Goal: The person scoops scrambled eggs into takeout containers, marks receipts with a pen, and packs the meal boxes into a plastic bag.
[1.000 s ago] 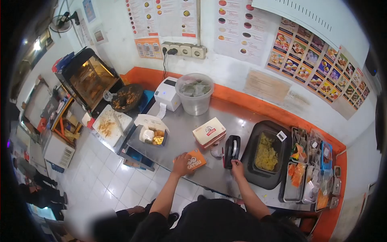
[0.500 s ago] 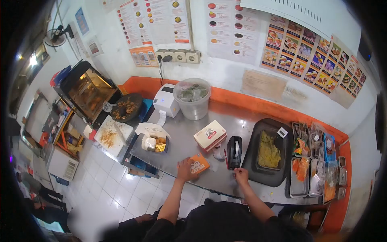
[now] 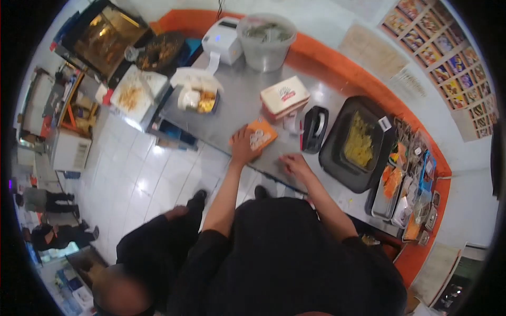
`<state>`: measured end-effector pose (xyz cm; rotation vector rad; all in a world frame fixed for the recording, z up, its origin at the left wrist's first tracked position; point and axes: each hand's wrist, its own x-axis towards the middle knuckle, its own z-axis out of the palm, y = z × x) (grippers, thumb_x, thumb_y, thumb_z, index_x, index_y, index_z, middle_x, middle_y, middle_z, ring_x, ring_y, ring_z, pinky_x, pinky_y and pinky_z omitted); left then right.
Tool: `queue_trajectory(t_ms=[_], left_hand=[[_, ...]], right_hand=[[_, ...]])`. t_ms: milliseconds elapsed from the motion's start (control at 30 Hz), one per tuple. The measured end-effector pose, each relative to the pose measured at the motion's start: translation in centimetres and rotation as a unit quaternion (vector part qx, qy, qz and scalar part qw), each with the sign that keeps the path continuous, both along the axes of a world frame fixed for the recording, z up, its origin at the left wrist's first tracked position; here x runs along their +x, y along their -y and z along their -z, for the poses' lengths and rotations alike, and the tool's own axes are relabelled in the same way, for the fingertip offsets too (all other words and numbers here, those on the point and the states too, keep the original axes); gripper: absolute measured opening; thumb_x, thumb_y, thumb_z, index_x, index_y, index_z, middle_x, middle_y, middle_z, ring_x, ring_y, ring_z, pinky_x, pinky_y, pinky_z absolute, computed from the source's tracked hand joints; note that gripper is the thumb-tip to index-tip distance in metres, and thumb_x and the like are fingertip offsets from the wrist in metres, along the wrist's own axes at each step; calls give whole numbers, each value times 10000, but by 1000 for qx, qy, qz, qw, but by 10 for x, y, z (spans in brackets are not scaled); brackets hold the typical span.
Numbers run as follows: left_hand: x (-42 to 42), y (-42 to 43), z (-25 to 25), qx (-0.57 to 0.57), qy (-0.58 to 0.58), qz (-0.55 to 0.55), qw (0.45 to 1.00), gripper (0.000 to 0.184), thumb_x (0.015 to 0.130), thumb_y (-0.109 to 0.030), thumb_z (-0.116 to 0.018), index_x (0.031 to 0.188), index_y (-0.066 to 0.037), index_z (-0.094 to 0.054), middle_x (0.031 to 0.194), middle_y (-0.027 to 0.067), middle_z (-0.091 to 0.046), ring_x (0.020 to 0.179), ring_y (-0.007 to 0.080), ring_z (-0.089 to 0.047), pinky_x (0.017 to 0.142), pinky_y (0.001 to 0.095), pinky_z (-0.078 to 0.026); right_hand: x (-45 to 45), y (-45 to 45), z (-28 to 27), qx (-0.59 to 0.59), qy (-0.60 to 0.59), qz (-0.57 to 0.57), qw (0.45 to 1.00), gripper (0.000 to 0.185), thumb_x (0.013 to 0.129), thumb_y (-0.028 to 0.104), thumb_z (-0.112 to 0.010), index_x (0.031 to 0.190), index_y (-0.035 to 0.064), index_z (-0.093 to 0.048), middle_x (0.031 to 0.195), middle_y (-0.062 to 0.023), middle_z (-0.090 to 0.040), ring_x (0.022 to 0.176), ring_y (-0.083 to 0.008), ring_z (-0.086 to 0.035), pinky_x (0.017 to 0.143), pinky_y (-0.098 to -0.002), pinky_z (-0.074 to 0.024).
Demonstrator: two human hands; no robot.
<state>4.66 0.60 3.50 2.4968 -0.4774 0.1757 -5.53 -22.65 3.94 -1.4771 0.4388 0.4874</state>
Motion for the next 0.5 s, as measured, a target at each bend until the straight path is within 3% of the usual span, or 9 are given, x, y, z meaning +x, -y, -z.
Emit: queue_trajectory(t_ms=[100,200,300,333,433,500], left_hand=[[0,-2,-5,-5,-16,3,1000,750,599,-387,-844,1234,-124,-544,1432,129,-480,1307,349,-432,1072,541,-284],[-1,0,1,-11,-14,-1,1000,744,603,-387,-842,1230,-116,-547,1446,141,-462,1324,366,-412,1082,546,-266],[3,0,-9,11,-46,2,999,731,644,-351,-830,1261,-116,-516,1497,134,-406,1350,362,-388,1088,541,-261],[3,-1,-12,22,-64,6,998,727,664,-333,-824,1278,-117,-500,1519,128,-381,1360,358,-379,1090,538,-262],[11,-3,6,6,-39,14,999,789,576,-381,-868,1239,-118,-530,1469,151,-422,1358,364,-377,1079,529,-266],[7,-1,0,1,-68,21,997,803,558,-331,-871,1248,-122,-518,1467,153,-417,1362,361,-373,1081,525,-265]], right_hand=[[33,-46,-11,41,12,-30,999,292,969,297,-651,967,13,-716,630,16,-540,517,-68,-483,472,-247,-384],[51,-71,11,-50,26,-23,998,338,944,327,-670,892,2,-744,693,-35,-656,549,-131,-537,516,-315,-429],[65,-77,30,-245,50,-49,967,374,911,349,-703,806,-7,-742,630,-78,-649,547,-146,-540,540,-349,-444],[65,-77,40,-235,56,-46,969,375,903,346,-709,797,-14,-737,615,-86,-641,542,-148,-536,547,-358,-445],[68,-70,66,-195,84,-47,976,374,885,335,-724,790,-27,-723,594,-100,-628,541,-154,-532,567,-374,-446],[64,-61,75,-149,108,-67,981,364,882,328,-727,809,-28,-716,615,-97,-636,559,-155,-541,578,-373,-443]])
